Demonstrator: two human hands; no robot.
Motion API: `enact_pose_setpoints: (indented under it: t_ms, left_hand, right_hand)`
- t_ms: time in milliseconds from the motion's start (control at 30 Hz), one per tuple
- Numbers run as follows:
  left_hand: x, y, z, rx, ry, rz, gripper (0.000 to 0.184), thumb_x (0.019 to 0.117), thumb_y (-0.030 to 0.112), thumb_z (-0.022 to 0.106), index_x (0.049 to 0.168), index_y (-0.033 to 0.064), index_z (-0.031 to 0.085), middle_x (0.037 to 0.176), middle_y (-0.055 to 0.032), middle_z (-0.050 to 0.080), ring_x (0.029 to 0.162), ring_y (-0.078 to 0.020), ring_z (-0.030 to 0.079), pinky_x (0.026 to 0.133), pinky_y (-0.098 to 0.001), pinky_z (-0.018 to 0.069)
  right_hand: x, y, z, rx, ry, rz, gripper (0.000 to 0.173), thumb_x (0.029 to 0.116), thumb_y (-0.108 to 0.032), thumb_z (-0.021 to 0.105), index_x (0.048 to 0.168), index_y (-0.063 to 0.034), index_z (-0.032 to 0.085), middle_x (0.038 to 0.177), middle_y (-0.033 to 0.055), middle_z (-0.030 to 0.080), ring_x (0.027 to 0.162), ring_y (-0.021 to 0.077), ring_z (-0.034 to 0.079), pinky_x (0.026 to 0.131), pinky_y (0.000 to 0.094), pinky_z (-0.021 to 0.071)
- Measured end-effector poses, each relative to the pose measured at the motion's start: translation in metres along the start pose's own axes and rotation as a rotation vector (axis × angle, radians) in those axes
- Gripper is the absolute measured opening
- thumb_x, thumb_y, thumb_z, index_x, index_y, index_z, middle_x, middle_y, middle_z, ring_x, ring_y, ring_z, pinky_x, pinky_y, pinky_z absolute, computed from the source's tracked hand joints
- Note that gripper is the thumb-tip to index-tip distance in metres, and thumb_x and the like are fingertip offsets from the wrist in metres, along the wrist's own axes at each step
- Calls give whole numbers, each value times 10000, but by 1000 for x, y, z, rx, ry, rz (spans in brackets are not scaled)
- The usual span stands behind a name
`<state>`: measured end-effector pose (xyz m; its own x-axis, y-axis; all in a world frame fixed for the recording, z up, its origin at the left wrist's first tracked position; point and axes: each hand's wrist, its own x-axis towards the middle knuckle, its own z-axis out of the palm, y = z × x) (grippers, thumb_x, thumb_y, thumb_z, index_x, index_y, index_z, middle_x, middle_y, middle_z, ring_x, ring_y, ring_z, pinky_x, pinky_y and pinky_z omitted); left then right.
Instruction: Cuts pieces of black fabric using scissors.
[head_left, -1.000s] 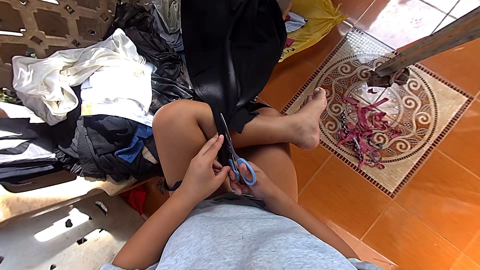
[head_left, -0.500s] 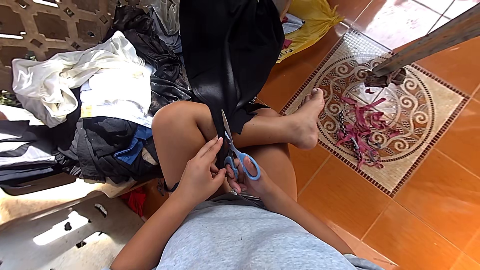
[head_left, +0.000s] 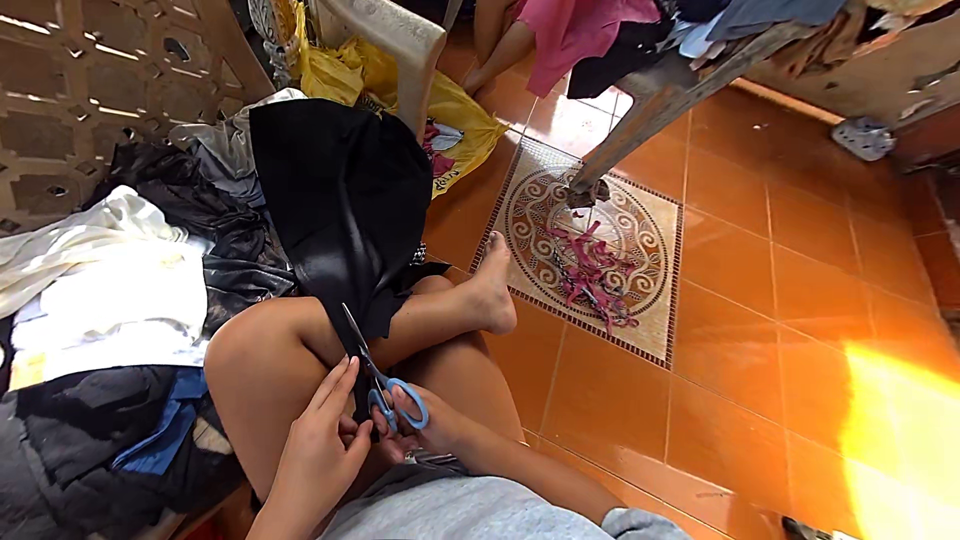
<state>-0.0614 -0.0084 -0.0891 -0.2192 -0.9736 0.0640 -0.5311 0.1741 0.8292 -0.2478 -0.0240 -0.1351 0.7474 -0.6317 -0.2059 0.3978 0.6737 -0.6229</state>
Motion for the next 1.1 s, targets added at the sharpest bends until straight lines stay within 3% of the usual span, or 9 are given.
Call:
enact_pose_setpoints:
  t_ms: [233,433,800,1100]
  left_hand:
    - [-2,0,-1,19,-7,-8,703,712,-22,739,1395,-62,581,1444,-261,546,626,-60,649,541,-218,544]
    - [-4,2,-1,22,-46,-12,691,733,-34,724,1407,-54,572,1455,-247,539,635,-53,647,556,-209,547]
    - [-3,7,-8,8,-138,-51,660,806,-21,699,1442,-64,529,1478,-259,512,671,-85,644,587,-228,544]
    - [-4,8,-8,-22,-168,-57,660,812,-26,688,1448,-72,518,1485,-253,505,681,-82,632,582,-217,531]
  right_hand:
    - [1,0,1,13,11,11,458,962,-624,572,849,-182,615,672,-102,638,508,-42,554,461,108,412]
    - [0,-3,-2,25,-12,26,515,916,-687,581,866,-175,618,690,-93,645,532,-36,567,481,113,421]
    - [-2,-3,0,1,25,20,477,924,-643,598,860,-173,645,687,-101,641,533,-34,572,486,117,441]
    - [0,-2,-4,60,-36,7,543,898,-699,570,887,-164,661,704,-72,675,551,-22,604,500,115,453]
